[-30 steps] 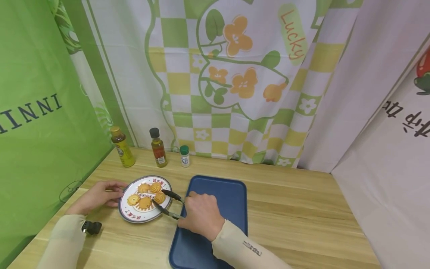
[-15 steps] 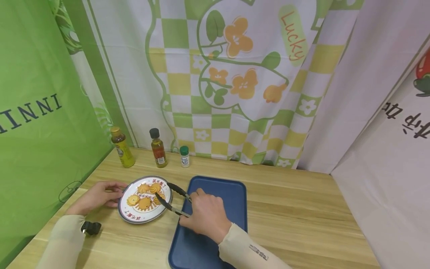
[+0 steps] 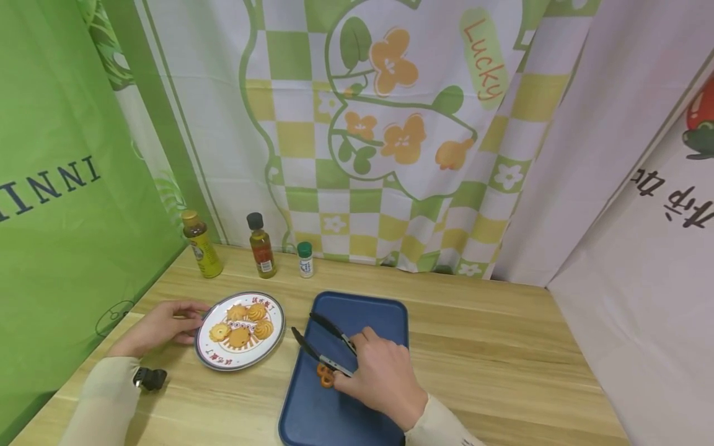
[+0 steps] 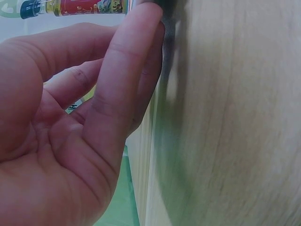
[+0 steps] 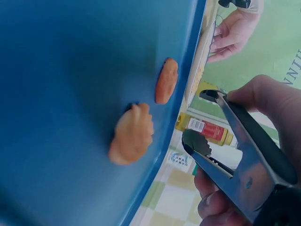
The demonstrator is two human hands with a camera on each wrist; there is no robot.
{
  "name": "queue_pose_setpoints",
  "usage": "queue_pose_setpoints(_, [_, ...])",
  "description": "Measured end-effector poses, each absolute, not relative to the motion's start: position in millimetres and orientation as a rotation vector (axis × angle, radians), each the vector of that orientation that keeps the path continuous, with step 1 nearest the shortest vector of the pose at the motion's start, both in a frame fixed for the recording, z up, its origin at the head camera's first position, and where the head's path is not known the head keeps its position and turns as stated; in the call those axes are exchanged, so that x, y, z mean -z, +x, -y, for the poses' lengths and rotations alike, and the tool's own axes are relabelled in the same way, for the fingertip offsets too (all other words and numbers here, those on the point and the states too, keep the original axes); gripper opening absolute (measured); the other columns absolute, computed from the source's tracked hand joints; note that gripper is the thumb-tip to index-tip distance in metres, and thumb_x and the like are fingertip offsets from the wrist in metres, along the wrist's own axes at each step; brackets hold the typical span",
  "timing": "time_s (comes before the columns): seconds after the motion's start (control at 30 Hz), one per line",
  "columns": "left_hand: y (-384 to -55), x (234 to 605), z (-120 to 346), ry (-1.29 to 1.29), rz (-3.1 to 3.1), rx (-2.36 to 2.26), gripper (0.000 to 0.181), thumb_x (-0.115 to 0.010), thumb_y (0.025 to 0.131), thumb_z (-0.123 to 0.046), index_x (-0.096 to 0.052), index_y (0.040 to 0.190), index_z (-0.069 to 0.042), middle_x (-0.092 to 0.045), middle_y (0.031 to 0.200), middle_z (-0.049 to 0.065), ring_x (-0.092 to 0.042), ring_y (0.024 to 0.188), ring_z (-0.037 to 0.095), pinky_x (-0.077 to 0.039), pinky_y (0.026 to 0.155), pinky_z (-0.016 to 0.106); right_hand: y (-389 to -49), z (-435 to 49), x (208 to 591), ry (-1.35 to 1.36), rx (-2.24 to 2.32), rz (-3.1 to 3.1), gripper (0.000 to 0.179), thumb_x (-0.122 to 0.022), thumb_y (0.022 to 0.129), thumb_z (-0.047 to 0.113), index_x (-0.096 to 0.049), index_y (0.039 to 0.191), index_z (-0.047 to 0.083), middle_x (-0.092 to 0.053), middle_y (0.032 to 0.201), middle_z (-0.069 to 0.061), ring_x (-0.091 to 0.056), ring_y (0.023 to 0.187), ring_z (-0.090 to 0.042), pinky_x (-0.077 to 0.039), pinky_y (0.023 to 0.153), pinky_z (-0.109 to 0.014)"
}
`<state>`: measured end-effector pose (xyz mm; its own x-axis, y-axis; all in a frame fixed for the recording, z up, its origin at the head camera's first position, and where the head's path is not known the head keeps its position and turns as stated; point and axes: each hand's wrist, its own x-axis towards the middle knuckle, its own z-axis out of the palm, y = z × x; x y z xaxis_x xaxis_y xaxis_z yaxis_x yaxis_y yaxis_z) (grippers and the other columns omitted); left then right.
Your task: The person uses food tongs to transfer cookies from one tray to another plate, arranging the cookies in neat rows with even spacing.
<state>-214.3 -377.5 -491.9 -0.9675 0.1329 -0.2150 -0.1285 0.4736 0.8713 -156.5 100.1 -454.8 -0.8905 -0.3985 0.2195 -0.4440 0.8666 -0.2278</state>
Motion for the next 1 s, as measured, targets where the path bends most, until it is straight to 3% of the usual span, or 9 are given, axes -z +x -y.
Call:
queue_pose_setpoints(0.2, [-214.4,492.4,379.0,0.008,-2.47,-1.496,0.045,-0.062,0.109,0.004,-0.053,0.152,0.017,-0.066,0.124,0.026,-0.074,0.093,0.022,-0.075,0.08,0.032,-136.9,-122.4,454.2,0.665,-0.405,2.938,0.05,-0.091,0.082,0.051,-0.081,0.114,0.013,-0.067,0.094,0.005,-0.043,0.058,-0.001,-0.036,0.046,-0.021])
queue_pose_setpoints(0.43, [-210.1,493.0,380.7,-0.028,-2.462,-1.494,0.046,-0.063,0.109,0.004,-0.054,0.152,0.016,-0.066,0.124,0.024,-0.074,0.094,0.021,-0.075,0.082,0.032,-117.8,-138.3,448.4,0.674,-0.392,3.032,0.053,-0.091,0.081,0.054,-0.081,0.114,0.013,-0.067,0.096,0.005,-0.046,0.06,-0.004,-0.039,0.049,-0.024])
queue_pose_setpoints(0.7, [-211.8,493.3,380.6,-0.021,-2.461,-1.503,0.045,-0.064,0.109,0.004,-0.055,0.152,0.015,-0.067,0.123,0.023,-0.074,0.093,0.021,-0.075,0.081,0.033,-105.5,-145.4,446.4,0.655,-0.21,3.09,0.066,-0.09,0.079,0.067,-0.082,0.119,0.015,-0.077,0.114,-0.004,-0.072,0.078,-0.02,-0.06,0.054,-0.039])
queue_pose_setpoints(1.0, [-213.3,492.8,377.5,-0.014,-2.471,-1.488,0.045,-0.063,0.109,0.004,-0.055,0.152,0.015,-0.067,0.124,0.024,-0.074,0.092,0.021,-0.075,0.08,0.032,-98.6,-148.0,452.1,0.637,-0.199,3.13,0.064,-0.091,0.078,0.068,-0.081,0.113,0.016,-0.066,0.097,0.003,-0.052,0.064,-0.009,-0.045,0.047,-0.03])
